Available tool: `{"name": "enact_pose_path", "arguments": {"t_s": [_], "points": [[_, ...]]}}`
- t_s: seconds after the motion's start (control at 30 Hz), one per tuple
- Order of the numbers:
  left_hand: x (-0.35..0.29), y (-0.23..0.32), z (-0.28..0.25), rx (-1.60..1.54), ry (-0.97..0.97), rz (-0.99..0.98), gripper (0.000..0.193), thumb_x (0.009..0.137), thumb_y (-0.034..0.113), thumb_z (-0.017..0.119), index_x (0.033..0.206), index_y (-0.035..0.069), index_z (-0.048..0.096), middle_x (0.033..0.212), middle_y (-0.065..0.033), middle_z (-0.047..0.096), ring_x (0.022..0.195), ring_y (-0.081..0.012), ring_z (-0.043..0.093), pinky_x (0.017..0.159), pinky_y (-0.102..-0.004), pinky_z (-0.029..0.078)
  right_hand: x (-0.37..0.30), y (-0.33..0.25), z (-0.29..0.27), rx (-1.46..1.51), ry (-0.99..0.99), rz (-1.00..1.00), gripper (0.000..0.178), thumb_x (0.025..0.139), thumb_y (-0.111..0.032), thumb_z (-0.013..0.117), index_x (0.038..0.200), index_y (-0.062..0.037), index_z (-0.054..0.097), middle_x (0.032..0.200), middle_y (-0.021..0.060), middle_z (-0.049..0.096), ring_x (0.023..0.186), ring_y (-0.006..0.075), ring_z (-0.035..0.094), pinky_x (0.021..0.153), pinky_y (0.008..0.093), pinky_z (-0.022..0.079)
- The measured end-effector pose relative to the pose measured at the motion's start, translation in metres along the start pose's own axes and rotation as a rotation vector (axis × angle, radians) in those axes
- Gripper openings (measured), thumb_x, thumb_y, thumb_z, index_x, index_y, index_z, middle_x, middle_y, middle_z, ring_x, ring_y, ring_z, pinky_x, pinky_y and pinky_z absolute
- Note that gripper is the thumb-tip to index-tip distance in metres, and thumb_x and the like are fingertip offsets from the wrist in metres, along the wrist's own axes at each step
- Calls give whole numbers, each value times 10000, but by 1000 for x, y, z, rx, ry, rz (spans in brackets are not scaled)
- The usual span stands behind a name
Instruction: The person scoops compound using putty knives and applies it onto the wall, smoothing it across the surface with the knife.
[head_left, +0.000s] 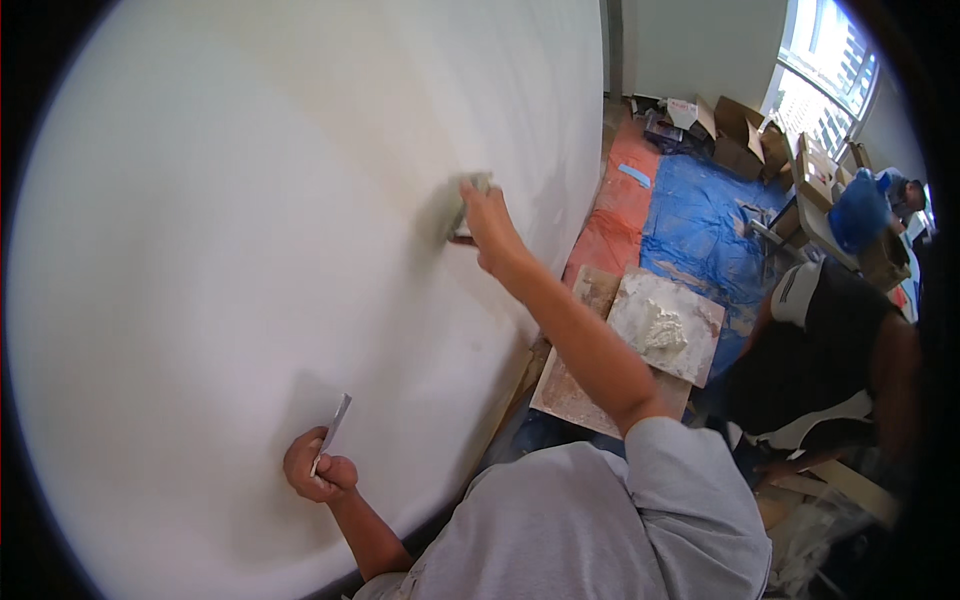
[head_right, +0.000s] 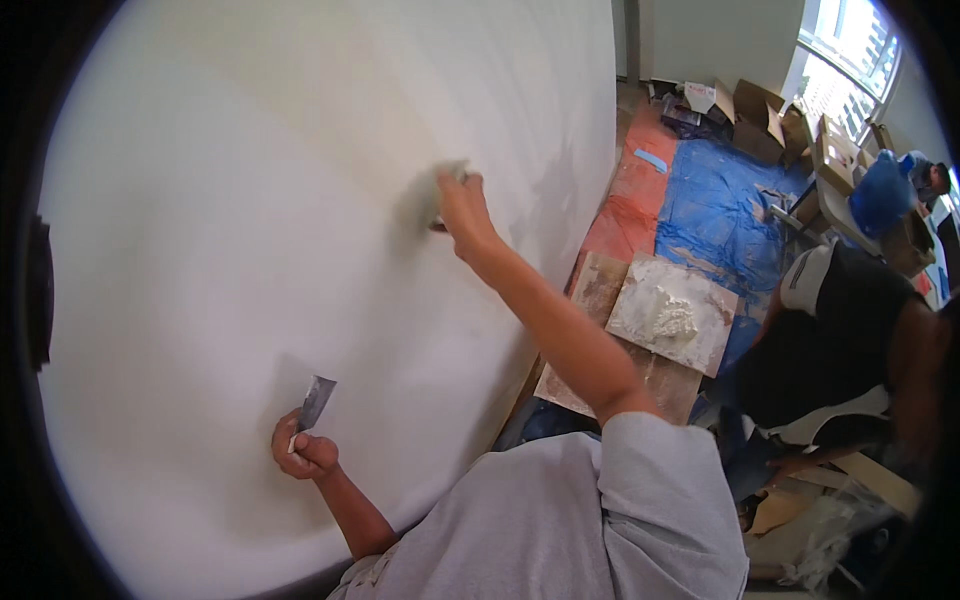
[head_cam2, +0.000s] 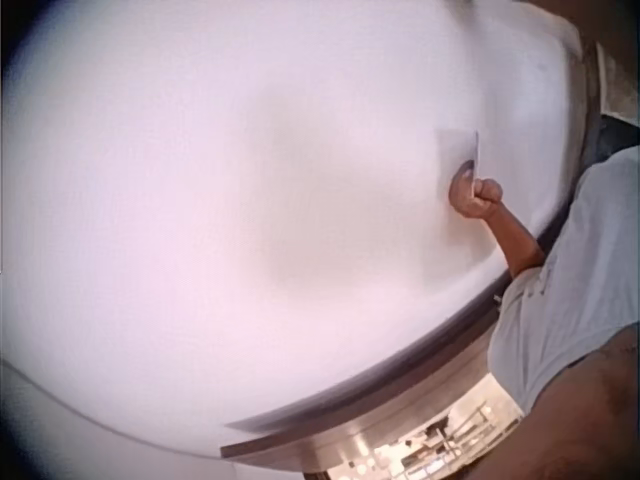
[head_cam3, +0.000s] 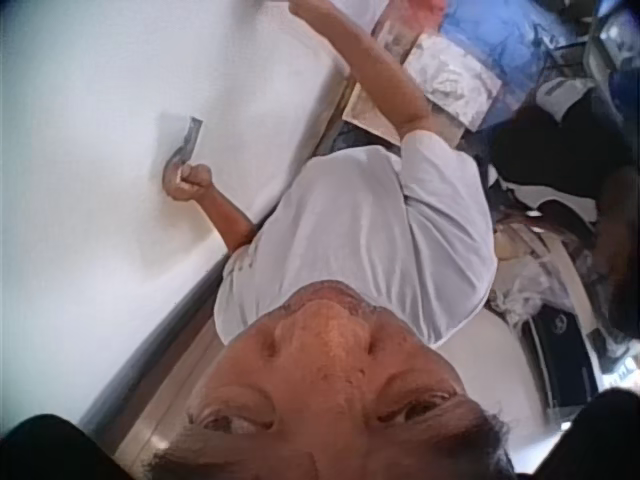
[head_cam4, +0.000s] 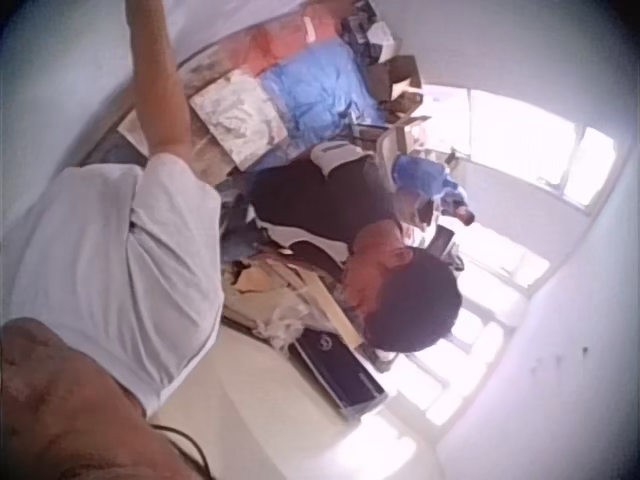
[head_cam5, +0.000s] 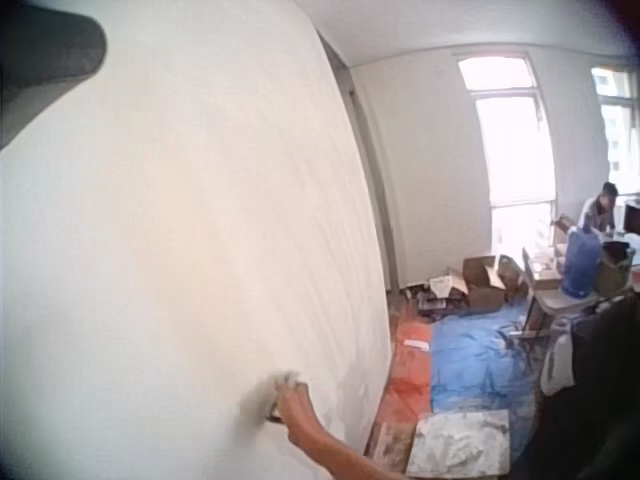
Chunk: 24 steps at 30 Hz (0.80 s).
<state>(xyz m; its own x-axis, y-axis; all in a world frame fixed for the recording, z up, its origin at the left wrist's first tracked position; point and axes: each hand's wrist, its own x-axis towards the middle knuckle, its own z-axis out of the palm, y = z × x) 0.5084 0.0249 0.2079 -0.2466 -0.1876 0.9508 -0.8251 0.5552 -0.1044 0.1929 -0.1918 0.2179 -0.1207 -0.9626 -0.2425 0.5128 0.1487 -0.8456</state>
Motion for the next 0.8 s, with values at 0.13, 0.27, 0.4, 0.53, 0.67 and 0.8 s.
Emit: {"name": "enact_pose_path", "arguments": {"t_s": [0.13,0.27,0.4,0.53,0.67,0.8], "points": [[5,1,0,-41,23,-1,330,1080,260,429,1002,-34,556,810,-154,680,635,-267,655,558,-348,542,-30,-95,58,-174,-77,-275,637,977,-385,556,1321,102,332,1218,242,528,1068,325,604,858,445,547],[15,2,2,-103,30,-10,276,1077,253,429,1013,9,543,749,-140,679,592,-256,650,527,-335,525,-72,-123,109,-717,50,-714,565,959,-393,593,1200,83,408,1140,277,564,1019,441,615,878,490,514],[17,2,-6,-82,39,-6,215,1072,254,432,1027,66,525,690,-125,682,545,-238,648,490,-318,512,-132,-73,108,-912,-148,-1256,364,885,-83,612,1204,18,469,1096,263,553,1003,466,588,862,512,485],[18,-2,-8,-180,30,27,249,1063,231,440,1034,1,531,708,-146,660,541,-266,624,494,-345,500,-98,-79,71,-857,128,-1237,369,900,-5,565,1266,-28,523,1136,180,569,1040,404,573,833,494,496],[25,2,-6,-232,-2,4,223,1058,236,442,1020,31,522,695,-123,667,530,-252,631,487,-332,511,-30,-119,51,-902,291,-1422,423,896,25,560,1311,-55,542,1178,154,580,1028,393,564,836,467,505],[23,2,-8,-144,11,0,217,1059,247,449,1001,50,520,718,-98,681,558,-234,655,491,-314,529,-15,-72,54,-959,128,-1566,574,788,82,561,1330,-104,564,1218,148,579,1077,407,548,865,447,516]]}}
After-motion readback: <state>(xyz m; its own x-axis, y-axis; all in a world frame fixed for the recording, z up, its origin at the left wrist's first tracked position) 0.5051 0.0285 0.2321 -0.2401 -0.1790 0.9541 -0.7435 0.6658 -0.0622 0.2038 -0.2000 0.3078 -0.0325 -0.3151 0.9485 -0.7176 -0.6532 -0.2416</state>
